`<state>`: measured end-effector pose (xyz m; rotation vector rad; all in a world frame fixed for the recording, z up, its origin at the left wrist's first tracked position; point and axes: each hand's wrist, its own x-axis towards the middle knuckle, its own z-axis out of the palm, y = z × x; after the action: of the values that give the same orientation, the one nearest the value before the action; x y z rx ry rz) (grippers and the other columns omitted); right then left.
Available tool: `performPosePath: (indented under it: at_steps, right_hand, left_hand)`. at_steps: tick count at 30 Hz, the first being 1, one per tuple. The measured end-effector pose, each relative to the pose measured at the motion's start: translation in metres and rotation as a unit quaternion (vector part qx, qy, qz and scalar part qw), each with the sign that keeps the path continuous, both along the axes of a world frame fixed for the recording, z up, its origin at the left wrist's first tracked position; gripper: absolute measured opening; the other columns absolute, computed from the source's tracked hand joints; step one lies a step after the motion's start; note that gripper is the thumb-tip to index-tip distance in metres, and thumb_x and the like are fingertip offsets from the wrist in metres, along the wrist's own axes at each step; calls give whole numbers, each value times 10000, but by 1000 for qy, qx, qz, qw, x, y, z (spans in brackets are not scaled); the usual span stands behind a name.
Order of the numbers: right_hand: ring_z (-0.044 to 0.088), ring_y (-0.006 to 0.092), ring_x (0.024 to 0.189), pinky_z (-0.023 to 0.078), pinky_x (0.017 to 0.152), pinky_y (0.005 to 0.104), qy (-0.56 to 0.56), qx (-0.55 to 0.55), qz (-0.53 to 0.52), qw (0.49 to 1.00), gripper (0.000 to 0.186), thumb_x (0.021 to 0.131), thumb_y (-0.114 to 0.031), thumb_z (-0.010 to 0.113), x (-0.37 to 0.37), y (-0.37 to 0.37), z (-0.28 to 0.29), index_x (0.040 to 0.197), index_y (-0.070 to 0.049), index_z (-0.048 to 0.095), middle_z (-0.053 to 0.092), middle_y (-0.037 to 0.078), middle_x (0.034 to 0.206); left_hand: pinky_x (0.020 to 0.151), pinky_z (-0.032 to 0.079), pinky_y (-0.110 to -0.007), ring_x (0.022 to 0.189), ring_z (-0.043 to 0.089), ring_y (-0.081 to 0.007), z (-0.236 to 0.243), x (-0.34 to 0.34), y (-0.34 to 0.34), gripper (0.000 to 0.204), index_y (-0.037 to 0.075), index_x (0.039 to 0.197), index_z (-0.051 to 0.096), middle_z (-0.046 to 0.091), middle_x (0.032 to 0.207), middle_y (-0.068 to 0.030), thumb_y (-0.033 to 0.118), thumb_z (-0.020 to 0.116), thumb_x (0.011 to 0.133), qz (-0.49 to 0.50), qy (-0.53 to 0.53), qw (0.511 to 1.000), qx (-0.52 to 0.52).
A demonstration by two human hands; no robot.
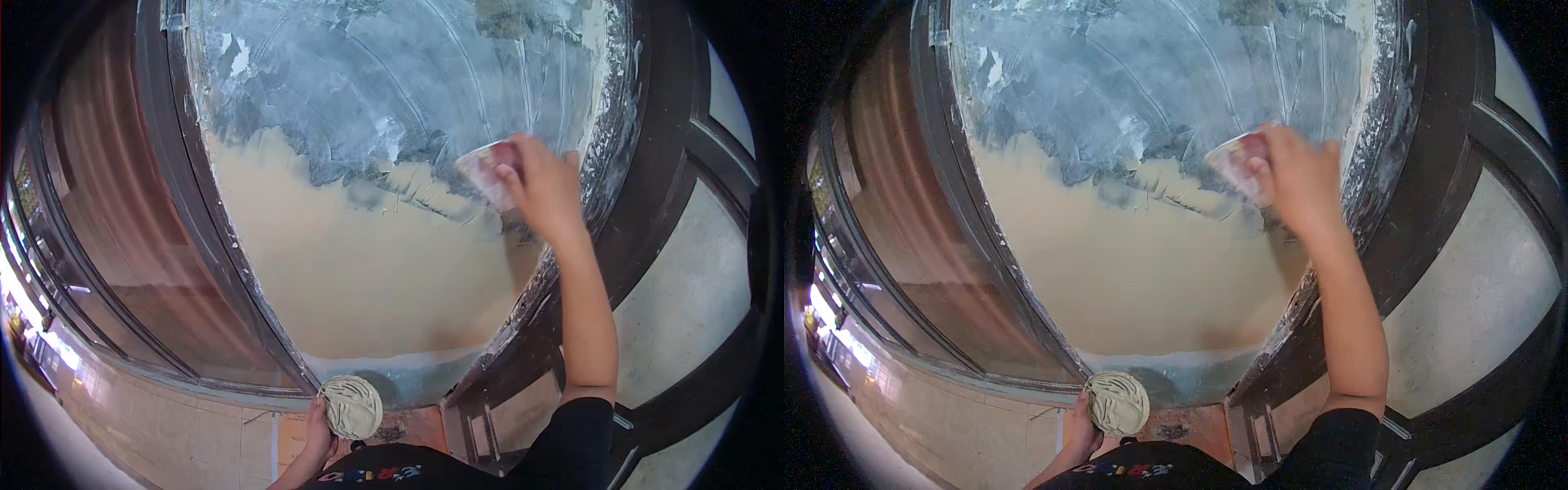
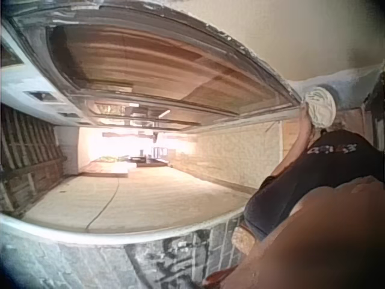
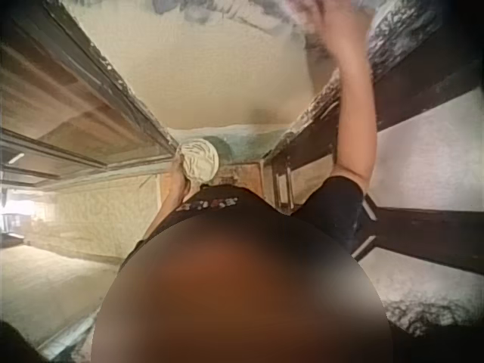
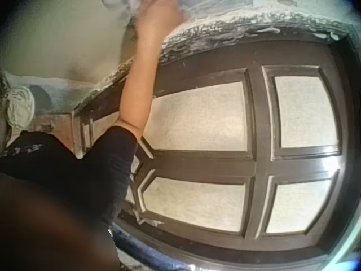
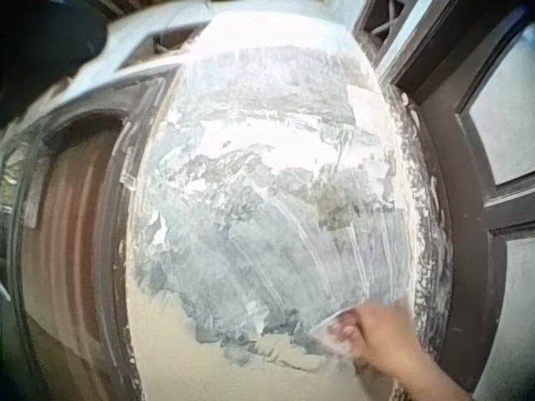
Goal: The person applies wall putty from a container onto a damaged wall surface using a putty knife.
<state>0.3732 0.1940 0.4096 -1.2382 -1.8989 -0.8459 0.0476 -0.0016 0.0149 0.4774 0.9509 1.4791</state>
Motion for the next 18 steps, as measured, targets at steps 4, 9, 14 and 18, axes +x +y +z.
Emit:
performPosePath:
  at_steps: [4, 9, 14, 18]
  right_hand:
    - [622, 307, 962, 407, 862, 459, 166, 4, 1, 986, 335, 897, -209, 609, 43, -9, 0, 1179, -56, 512, 647, 134, 1006]
    - [491, 196, 1099, 408, 963, 351, 437, -115, 279, 847, 440, 959, -196, 564, 38, -22, -141, 1296, -14, 347, 516, 142, 1163]
    - [574, 176, 981, 490, 886, 327, 559, -356, 356, 659, 342, 956, -86, 531, 1, -48, -297, 1238, -55, 340, 565, 96, 1089]
    - [601, 182, 969, 510, 875, 330, 560, -409, 332, 639, 323, 934, -46, 520, 1, -66, -301, 1225, -58, 380, 585, 104, 1083]
  left_hand:
    - [1016, 455, -388, 1217, 534, -249, 38, 17, -2, 419, 51, 1368, 402, 520, 1326, -131, 290, 340, 1030, 29, -29, 999, -12]
    - [1030, 445, -385, 1221, 532, -245, 56, 22, 13, 434, 52, 1366, 410, 524, 1326, -127, 317, 341, 1029, 31, -31, 999, 17]
    - [1062, 409, -397, 1249, 510, -254, 79, 41, 37, 494, 42, 1387, 402, 514, 1350, -128, 373, 335, 1026, 28, -39, 997, 61]
    - [1086, 382, -412, 1279, 483, -274, 81, 52, 48, 550, 44, 1409, 383, 483, 1392, -134, 429, 326, 1020, 34, -16, 995, 88]
